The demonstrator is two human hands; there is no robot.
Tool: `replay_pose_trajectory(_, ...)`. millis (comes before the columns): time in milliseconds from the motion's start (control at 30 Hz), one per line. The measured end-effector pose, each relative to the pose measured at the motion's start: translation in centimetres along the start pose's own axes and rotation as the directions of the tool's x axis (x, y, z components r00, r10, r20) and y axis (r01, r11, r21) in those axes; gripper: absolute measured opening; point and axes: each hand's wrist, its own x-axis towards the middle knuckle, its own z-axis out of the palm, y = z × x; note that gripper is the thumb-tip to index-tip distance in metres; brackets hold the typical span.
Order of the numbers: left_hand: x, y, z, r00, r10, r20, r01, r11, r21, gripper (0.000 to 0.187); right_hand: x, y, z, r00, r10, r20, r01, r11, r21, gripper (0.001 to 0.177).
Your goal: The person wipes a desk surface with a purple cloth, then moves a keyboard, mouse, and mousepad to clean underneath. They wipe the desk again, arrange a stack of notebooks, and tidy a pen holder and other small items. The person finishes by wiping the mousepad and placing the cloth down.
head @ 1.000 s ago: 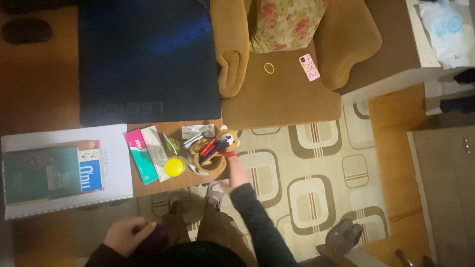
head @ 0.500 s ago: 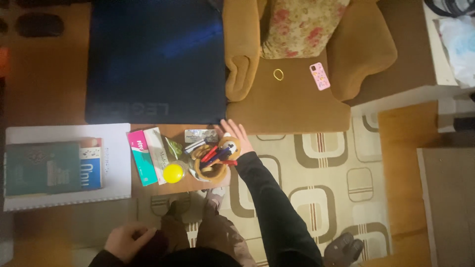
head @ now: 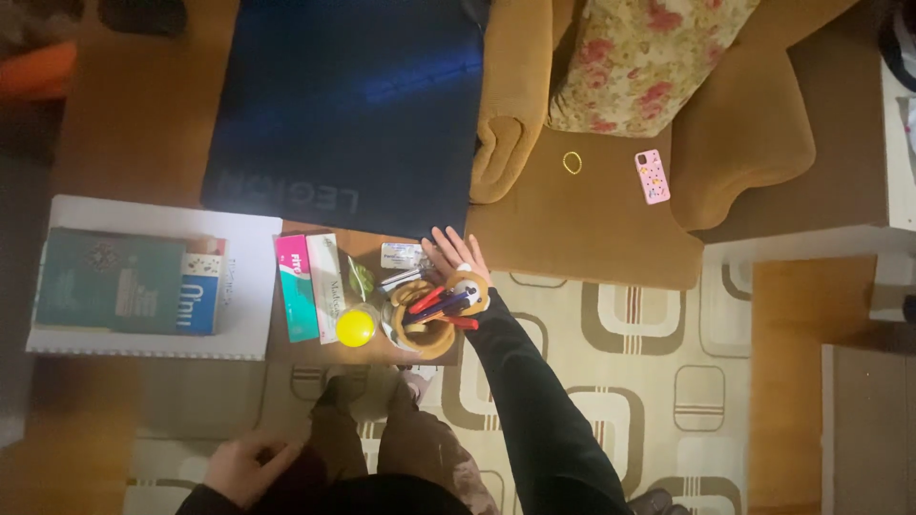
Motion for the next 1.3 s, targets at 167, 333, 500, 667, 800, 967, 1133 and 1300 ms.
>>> replay_pose_trajectory(167, -0.7, 0.6, 0.4, 0.996, -0.005, -0.091, -0.002, 0.997, -0.078, 0.028, -0.1, -0.5, 0.8, 0.987, 0.058, -0.152, -0.054, 0.998, 0.029, 0.052)
replay_pose_trajectory(333, -1.4, 2.5, -1.7, 0.992, -0.094, 0.089, 0.092, 0.995, 0.024, 0.029, -0.1, -1.0, -0.2, 0.979, 0.087, -0.185, -0.078, 0.995, 0.055, 0.052)
replay_pose_trajectory(500, -1.6, 1.6, -0.5, 0.999, -0.037, -0.006, 0.036, 0.999, -0.028, 0.032, -0.4, 0.3, 1.0, 0.982, 0.028, -0.188, -0.023, 0.999, 0.031, 0.056)
replay_pose_trajectory(667, -1.8, 1.5, -0.8, 1.0, -0.027, -0.006, 0.027, 0.998, -0.055, 0.03, -2.2, 2.9, 2.6, 0.942, 0.276, -0.193, -0.307, 0.94, -0.15, 0.048)
replay_pose_trajectory(800, -1.2, 1.3, -0.6, 0.992, -0.091, 0.09, 0.087, 0.995, 0.048, 0.032, -8.3, -1.5, -1.2, 0.849, 0.481, -0.217, -0.489, 0.872, 0.02, 0.073)
replay_pose_trajectory(967, -0.2, 4.9, -2.5, 0.992, -0.017, -0.129, -0.018, 0.964, -0.264, 0.035, -14.9, -5.0, 0.4, 0.706, 0.645, -0.294, -0.566, 0.763, 0.313, 0.045)
replay_pose_trajectory(1133, 0.5, 13.9, -8.9, 0.989, 0.0, -0.145, 0.01, 0.998, 0.07, 0.072, -16.1, -9.3, 0.5, 0.794, 0.566, -0.224, -0.499, 0.816, 0.292, 0.044)
replay_pose_trajectory(1300, 2.7, 16.0, -8.5, 0.945, 0.166, -0.281, -0.122, 0.978, 0.167, 0.096, -15.0, -12.6, -1.1, 0.851, 0.463, -0.25, -0.383, 0.871, 0.309, 0.038)
